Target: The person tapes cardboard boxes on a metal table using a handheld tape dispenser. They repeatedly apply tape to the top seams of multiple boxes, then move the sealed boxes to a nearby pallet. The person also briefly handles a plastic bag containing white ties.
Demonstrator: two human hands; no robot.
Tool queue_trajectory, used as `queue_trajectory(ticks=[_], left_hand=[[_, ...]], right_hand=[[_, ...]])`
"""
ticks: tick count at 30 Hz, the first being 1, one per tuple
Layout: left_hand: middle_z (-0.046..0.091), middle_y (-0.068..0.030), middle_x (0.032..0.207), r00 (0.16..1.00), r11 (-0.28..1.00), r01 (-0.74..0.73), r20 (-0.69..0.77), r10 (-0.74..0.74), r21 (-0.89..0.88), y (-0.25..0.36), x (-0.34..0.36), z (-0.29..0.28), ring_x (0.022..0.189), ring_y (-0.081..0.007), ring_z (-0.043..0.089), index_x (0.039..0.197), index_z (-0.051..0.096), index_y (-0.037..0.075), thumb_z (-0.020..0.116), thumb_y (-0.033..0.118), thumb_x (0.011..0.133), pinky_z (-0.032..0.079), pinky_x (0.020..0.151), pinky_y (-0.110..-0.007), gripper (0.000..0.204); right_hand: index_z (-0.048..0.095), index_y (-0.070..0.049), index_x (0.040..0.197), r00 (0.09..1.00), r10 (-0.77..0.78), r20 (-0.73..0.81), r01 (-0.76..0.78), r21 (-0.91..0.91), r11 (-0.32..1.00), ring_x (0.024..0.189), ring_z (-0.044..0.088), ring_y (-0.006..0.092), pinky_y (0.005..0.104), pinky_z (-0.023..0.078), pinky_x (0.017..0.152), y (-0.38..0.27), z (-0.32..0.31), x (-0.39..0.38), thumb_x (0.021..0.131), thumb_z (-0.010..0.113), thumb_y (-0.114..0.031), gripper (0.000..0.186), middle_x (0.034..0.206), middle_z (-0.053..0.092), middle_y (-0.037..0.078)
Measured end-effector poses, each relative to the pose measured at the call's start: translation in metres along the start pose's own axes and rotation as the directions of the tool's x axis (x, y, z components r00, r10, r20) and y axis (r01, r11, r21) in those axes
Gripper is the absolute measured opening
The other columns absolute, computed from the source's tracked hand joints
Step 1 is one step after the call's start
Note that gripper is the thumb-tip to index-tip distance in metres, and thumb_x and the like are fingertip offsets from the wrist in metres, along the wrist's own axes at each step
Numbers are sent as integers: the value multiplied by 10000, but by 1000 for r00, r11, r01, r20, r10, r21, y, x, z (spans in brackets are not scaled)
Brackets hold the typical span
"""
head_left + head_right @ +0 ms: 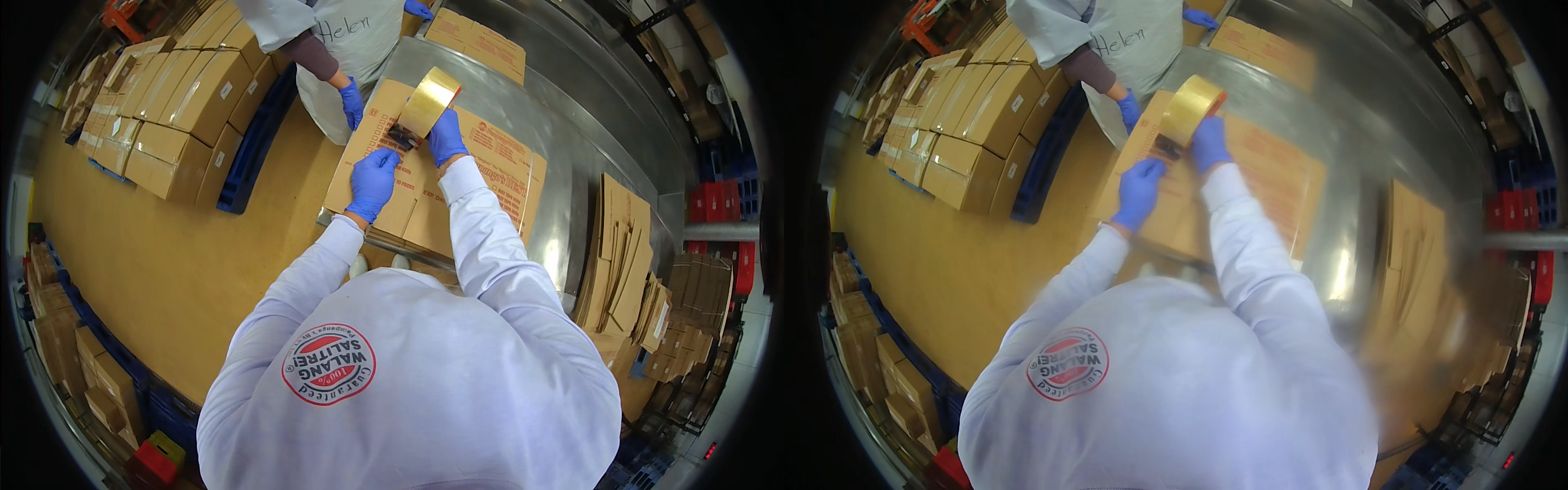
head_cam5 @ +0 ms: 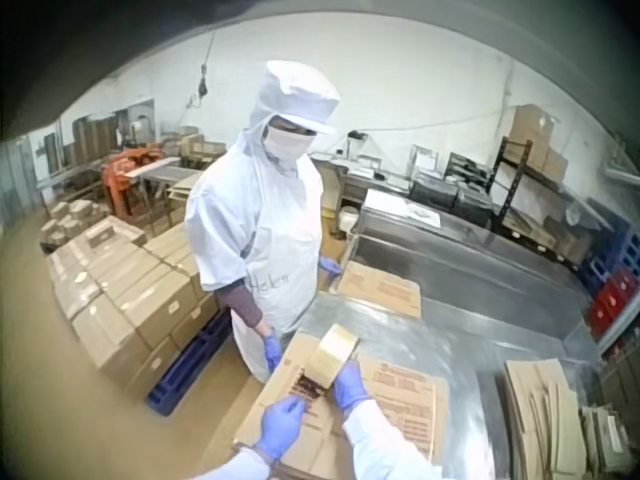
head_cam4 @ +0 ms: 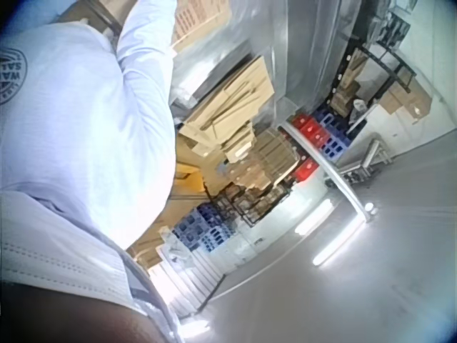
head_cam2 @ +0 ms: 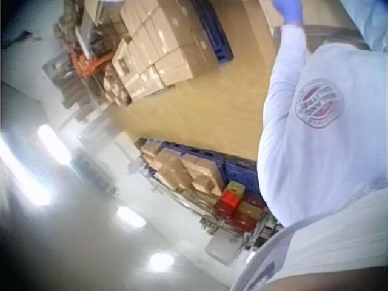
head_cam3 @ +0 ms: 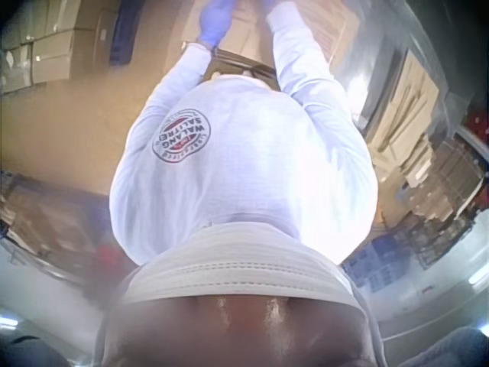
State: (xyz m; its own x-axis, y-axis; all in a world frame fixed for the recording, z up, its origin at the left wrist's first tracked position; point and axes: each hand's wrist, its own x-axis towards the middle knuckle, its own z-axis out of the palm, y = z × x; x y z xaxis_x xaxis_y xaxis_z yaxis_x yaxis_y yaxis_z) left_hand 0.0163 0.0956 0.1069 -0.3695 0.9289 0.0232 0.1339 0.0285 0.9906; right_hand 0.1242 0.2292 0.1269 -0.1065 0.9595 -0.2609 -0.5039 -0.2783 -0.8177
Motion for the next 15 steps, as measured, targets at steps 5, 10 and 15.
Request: queue_trajectory(ticks=[5,10,15], left_hand=[[698,-88,809,997,992,-69,-22,67,-103,-1,-1,-5,727,-161,632,914,693,-23,613,143,924,499,691,-304,184],[695,-74,815,997,993,-58,47,63,-104,7,-6,-5,754,-139,624,928,688,-27,613,120,929,500,718,-293,165],[683,-64,798,994,989,-95,49,101,-116,5,-6,-1,738,-122,608,927,684,-34,625,111,928,496,706,-278,156]], right_hand=[[688,18,1043,997,-72,-13,54,-535,843,753,690,209,359,549,651,-28,-42,11,926,598,-227,286,892,706,120],[701,45,923,986,-167,4,163,-251,954,671,676,200,359,500,568,-42,-43,2,888,608,-270,330,748,696,133],[706,60,908,938,-337,-81,146,-790,596,723,714,286,412,526,615,14,-44,43,823,636,-273,351,757,703,209]])
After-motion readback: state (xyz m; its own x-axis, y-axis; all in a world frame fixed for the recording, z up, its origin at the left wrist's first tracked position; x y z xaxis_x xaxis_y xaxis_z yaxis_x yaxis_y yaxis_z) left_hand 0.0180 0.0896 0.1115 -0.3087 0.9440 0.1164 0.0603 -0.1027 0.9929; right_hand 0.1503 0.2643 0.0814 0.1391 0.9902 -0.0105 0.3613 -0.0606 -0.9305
